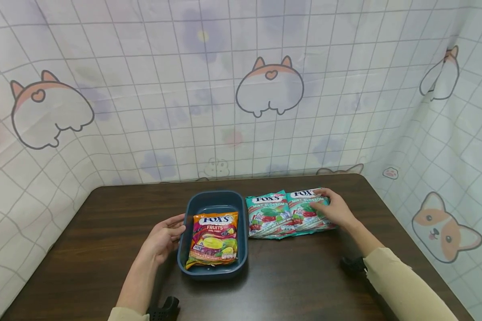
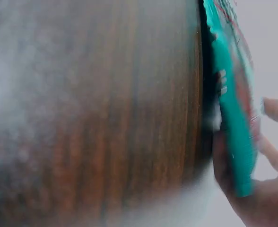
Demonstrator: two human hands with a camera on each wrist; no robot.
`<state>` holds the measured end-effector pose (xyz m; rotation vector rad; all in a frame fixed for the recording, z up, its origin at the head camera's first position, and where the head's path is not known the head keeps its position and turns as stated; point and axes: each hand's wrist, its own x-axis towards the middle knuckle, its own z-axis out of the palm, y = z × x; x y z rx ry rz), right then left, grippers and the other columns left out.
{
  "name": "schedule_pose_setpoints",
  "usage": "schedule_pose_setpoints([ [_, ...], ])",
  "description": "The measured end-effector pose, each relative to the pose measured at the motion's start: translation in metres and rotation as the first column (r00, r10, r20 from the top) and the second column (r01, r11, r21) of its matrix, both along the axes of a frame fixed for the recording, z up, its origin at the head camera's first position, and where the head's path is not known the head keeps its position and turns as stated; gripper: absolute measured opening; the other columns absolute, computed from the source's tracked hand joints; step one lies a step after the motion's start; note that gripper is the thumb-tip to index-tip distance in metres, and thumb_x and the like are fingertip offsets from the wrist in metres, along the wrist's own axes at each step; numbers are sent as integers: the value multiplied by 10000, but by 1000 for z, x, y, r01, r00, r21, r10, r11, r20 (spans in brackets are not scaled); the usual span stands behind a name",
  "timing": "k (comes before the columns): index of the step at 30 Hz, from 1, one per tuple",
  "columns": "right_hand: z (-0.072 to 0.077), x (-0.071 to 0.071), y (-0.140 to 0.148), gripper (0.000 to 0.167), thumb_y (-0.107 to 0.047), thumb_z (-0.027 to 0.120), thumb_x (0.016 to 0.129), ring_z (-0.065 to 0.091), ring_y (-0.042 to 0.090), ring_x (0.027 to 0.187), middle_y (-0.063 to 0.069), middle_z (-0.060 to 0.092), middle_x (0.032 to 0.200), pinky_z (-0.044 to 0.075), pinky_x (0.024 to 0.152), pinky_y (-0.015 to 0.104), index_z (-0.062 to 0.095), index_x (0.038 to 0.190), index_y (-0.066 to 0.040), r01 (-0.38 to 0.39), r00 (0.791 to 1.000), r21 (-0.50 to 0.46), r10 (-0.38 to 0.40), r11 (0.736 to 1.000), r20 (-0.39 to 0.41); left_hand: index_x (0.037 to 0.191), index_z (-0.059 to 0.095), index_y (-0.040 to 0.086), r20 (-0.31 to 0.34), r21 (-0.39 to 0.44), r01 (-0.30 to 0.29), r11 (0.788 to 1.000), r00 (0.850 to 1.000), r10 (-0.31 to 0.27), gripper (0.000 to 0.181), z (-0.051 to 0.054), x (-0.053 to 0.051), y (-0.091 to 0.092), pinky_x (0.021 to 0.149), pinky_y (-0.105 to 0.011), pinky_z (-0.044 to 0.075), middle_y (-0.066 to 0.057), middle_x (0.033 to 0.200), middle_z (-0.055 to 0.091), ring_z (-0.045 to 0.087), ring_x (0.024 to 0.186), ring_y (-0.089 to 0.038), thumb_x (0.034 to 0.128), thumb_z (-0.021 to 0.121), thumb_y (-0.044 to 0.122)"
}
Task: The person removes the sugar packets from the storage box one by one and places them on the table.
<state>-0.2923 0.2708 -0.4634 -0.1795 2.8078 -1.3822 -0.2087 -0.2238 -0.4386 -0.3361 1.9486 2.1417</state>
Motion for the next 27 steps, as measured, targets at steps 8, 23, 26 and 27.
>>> schedule_pose_setpoints([
  [8, 7, 7, 1, 488, -219, 590, 1046, 413, 500, 1358, 350, 449, 1452, 350, 1072, 638, 457, 1429, 53, 94, 995, -13, -94, 996, -21, 1522, 403, -40, -1, 7, 3, 1000, 1000, -3, 500, 0, 0, 1, 834, -347, 571, -160, 1233, 608, 661, 942, -203, 1049, 545, 39],
  [23, 37, 24, -37, 490, -229, 556, 1076, 456, 451, 1342, 283, 472, 1440, 386, 1089, 564, 418, 1462, 40, 65, 988, -204, -91, 977, -121, 1517, 419, -28, 5, 0, 5, 1000, 1000, -5, 486, -1, 0, 0, 822, -332, 569, -181, 1287, 608, 670, 956, -193, 1052, 541, 47],
  [26, 39, 27, -49, 505, -249, 520, 1094, 471, 455, 1329, 279, 451, 1451, 427, 1063, 549, 380, 1480, 43, 38, 994, -312, -68, 949, -88, 1512, 429, -21, 6, -1, -1, 1000, 1000, 1, 479, -1, 0, 0, 824, -332, 570, -196, 1311, 599, 671, 958, -195, 1052, 542, 47],
  [27, 39, 28, -53, 506, -252, 516, 1096, 481, 456, 1322, 279, 448, 1453, 438, 1051, 549, 376, 1481, 44, 28, 995, -344, -59, 939, -78, 1516, 424, -21, 6, -3, 1, 1000, 1000, -1, 482, 0, 0, 0, 828, -333, 570, -201, 1322, 592, 671, 963, -197, 1053, 540, 49],
])
